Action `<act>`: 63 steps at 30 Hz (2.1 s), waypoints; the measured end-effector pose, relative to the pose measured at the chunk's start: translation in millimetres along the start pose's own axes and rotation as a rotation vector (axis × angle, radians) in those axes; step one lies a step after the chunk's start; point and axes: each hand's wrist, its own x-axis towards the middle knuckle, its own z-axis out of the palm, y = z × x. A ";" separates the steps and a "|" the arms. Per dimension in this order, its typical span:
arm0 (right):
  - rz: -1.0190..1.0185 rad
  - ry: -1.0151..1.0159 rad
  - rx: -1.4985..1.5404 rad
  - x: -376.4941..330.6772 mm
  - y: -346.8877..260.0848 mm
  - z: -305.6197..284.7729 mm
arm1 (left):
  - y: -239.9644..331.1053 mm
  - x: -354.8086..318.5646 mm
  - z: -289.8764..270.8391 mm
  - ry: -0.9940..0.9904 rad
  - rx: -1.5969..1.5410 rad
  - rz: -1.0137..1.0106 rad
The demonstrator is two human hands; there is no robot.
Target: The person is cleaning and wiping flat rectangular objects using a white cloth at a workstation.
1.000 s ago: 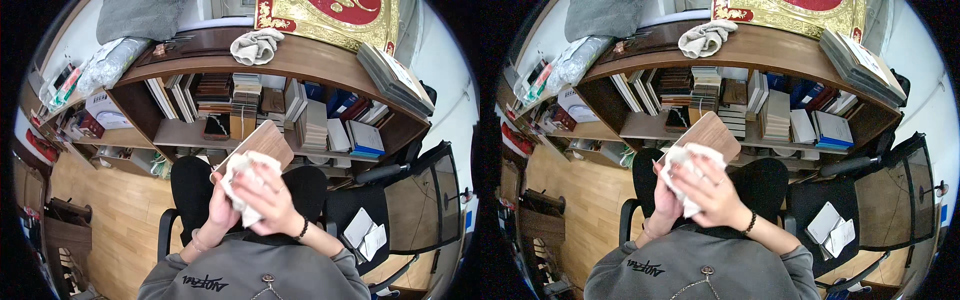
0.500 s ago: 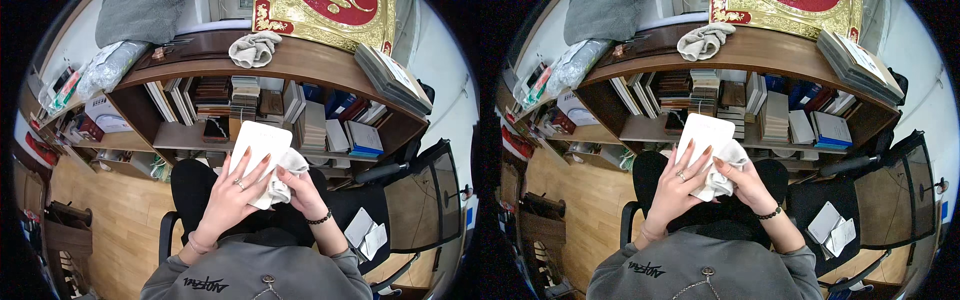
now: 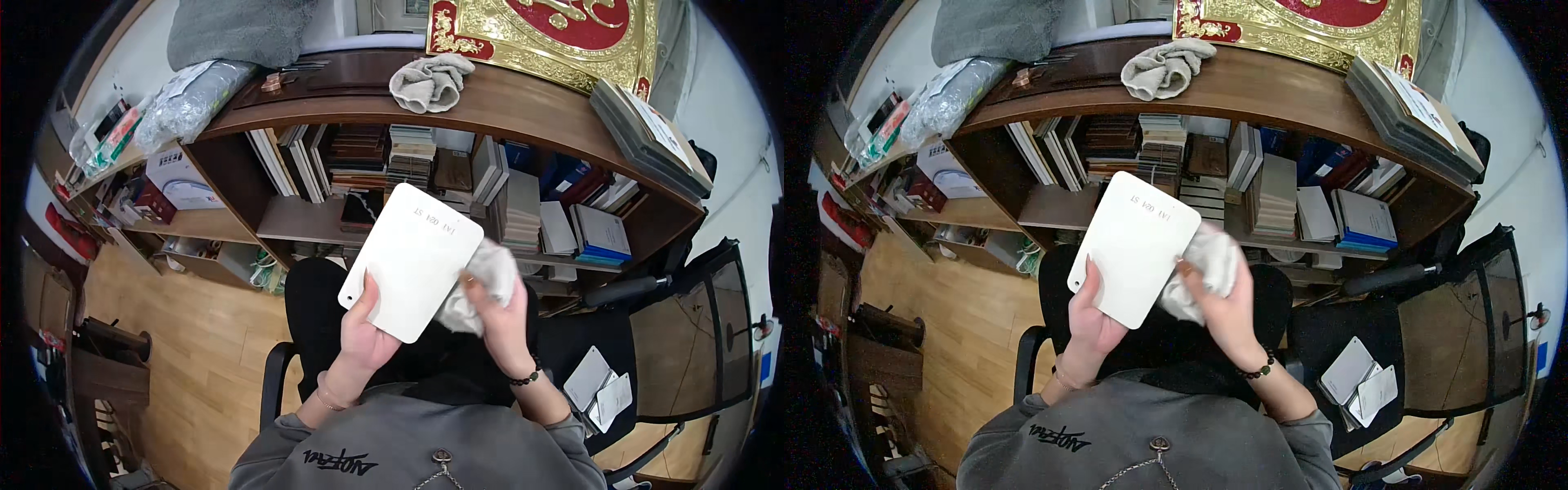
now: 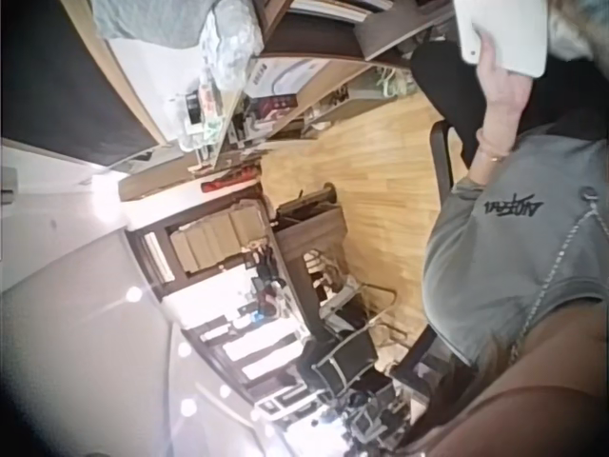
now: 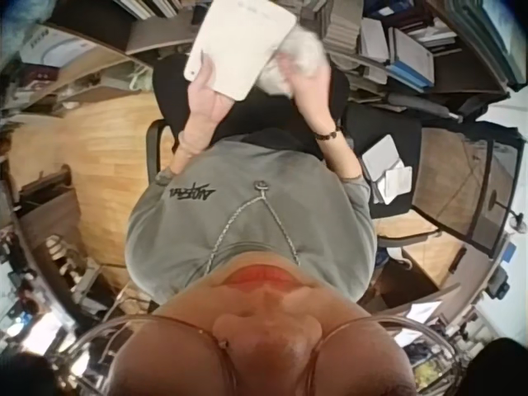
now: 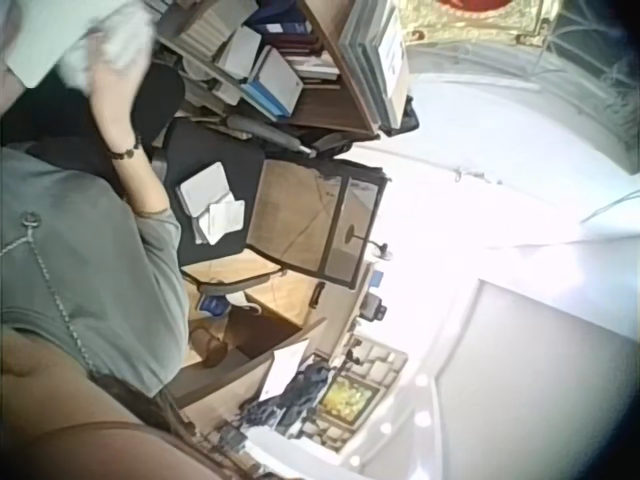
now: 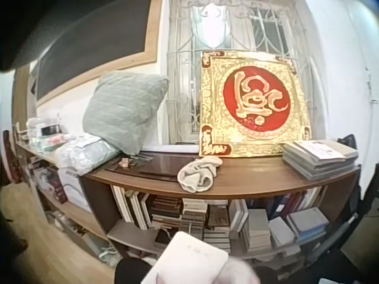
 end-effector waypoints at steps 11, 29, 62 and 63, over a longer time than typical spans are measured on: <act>-0.707 -0.219 -0.978 -6.4 -21.2 23.5 | -17.1 -3.4 -7.9 -0.212 0.198 0.011; -0.751 0.177 -0.962 15.0 -27.5 13.1 | -14.5 -8.4 0.3 -0.090 0.311 0.032; -0.832 0.109 -1.094 7.8 -35.0 11.0 | -9.3 -10.2 7.5 -0.107 0.084 0.058; -0.833 0.109 -1.097 4.4 -32.4 12.4 | -8.0 -7.8 -0.4 -0.224 -0.009 0.018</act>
